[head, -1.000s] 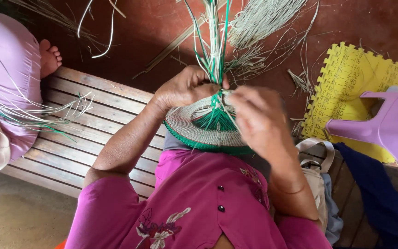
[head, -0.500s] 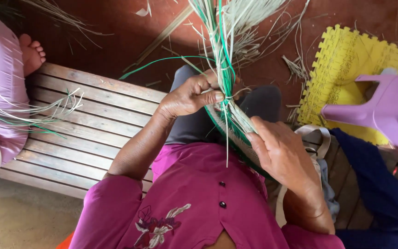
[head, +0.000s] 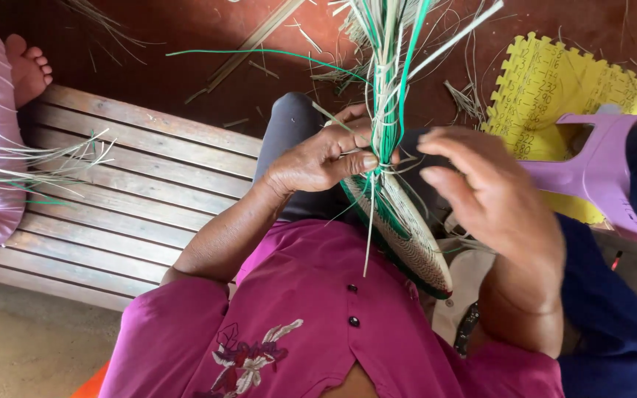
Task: Weaving a decorative border onto a circular fan using green and natural fibers
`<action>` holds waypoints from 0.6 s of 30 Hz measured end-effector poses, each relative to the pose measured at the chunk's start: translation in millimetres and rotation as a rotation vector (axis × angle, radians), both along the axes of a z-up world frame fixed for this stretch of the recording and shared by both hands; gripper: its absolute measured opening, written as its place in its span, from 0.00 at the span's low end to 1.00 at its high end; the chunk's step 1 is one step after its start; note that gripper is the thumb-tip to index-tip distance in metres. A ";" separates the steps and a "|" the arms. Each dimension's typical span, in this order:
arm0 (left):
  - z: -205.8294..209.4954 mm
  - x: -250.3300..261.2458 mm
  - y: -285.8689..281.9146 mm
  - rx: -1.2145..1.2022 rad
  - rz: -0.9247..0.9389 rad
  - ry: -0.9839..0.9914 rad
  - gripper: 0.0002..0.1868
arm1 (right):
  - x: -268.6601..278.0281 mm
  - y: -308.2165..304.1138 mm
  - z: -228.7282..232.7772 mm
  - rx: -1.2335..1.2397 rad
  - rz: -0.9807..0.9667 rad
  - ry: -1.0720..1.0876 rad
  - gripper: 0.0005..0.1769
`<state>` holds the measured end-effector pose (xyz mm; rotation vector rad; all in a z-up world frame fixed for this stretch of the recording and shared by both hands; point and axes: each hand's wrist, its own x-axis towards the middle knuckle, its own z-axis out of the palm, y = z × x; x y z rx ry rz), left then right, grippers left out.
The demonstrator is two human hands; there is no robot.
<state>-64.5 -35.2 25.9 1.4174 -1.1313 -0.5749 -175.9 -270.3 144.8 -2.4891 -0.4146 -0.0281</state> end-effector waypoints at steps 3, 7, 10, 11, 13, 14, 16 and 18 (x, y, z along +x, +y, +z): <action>-3.6 -2.7 -1.2 -0.089 0.041 -0.042 0.15 | 10.1 3.2 -29.8 0.119 0.105 0.133 0.20; -1.7 -4.4 -0.8 -0.065 0.091 -0.005 0.13 | 11.8 0.4 -48.1 0.145 0.075 0.086 0.09; 2.9 -1.1 -1.6 -0.061 0.054 -0.020 0.14 | 17.7 0.4 -36.5 0.195 0.149 0.032 0.05; 4.2 0.2 -1.2 -0.042 0.007 -0.040 0.14 | 20.2 1.1 -30.7 0.253 0.179 0.023 0.05; 3.6 1.9 -0.5 -0.030 0.002 -0.041 0.16 | 13.1 -0.4 -27.2 0.231 0.128 0.054 0.05; 3.4 3.1 -0.3 -0.016 -0.007 -0.047 0.18 | 9.8 -1.3 -25.3 0.210 0.074 0.080 0.06; 10.1 3.4 0.0 -0.033 -0.021 -0.008 0.18 | 6.0 -0.5 -27.1 0.206 0.059 0.067 0.06; 15.3 4.9 -0.8 -0.049 -0.036 0.028 0.19 | 3.7 0.2 -28.4 0.203 0.043 0.051 0.07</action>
